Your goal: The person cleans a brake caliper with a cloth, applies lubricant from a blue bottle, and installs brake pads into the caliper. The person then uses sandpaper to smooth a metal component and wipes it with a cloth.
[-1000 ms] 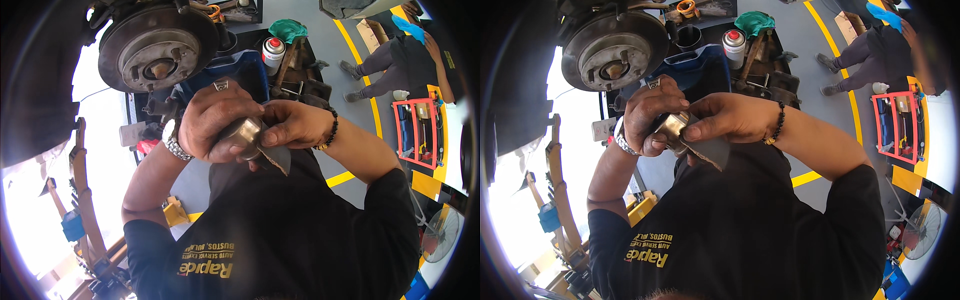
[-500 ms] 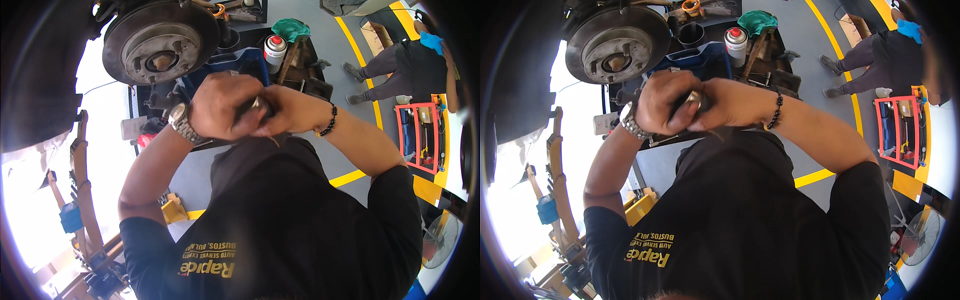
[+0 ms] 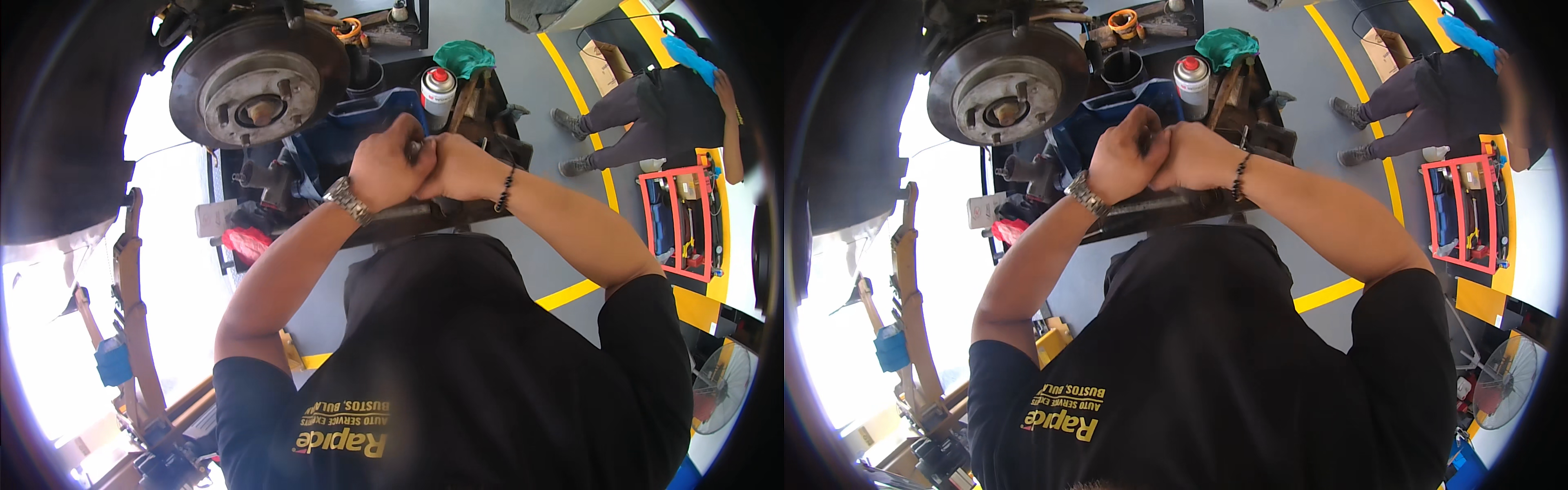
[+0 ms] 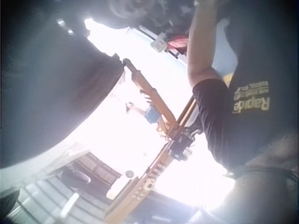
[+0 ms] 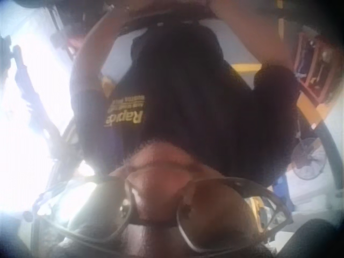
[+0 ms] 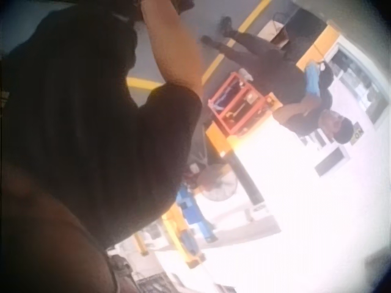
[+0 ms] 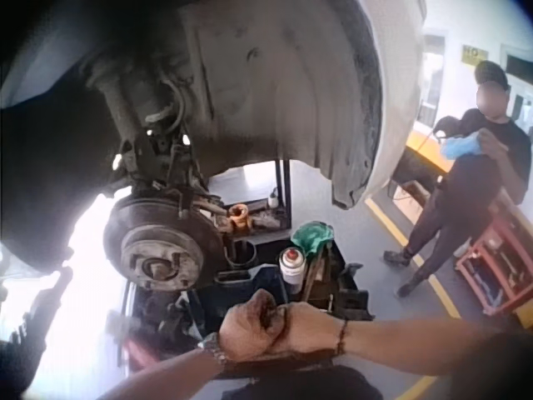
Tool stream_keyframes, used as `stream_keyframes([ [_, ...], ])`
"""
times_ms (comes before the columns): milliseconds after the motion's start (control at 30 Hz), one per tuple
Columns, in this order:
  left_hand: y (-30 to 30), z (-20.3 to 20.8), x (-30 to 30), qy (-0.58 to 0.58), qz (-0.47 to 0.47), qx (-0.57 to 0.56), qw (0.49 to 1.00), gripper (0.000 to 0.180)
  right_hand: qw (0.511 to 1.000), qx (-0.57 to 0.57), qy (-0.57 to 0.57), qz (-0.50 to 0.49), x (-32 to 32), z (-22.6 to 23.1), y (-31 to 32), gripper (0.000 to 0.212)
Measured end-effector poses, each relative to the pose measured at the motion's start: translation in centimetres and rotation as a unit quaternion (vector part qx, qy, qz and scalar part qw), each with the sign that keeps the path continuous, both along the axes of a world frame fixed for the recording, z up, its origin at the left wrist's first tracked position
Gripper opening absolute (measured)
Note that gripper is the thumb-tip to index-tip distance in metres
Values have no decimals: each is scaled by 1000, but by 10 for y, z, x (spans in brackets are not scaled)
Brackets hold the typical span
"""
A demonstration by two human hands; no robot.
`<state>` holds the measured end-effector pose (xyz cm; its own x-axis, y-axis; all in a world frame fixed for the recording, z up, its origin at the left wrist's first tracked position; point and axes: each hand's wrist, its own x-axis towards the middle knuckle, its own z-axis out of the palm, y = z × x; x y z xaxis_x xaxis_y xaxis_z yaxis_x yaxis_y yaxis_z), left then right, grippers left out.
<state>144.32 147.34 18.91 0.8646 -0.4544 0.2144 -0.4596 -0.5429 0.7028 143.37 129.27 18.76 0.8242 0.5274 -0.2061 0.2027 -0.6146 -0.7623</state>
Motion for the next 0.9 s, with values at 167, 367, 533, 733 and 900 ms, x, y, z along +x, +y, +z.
stream_keyframes([
  [167, 5, -4, -5, 36, -96, -87, 991, 24, 961, 163, 218, 42, 0, 1, -8, 31],
  [367, 12, -6, 3, -122, -180, -80, 973, 16, 961, 164, 223, 11, -13, 0, -12, 40],
  [533, -5, -5, -4, -48, -124, -36, 990, 23, 990, 114, -35, 72, -20, -14, 17, 40],
  [733, 36, 10, 13, -190, -256, -100, 943, 48, 887, 271, 373, -18, -12, 6, -15, 28],
  [900, 28, 16, 9, -242, -328, -143, 902, 50, 865, 267, 416, 86, -20, 32, -18, 26],
])
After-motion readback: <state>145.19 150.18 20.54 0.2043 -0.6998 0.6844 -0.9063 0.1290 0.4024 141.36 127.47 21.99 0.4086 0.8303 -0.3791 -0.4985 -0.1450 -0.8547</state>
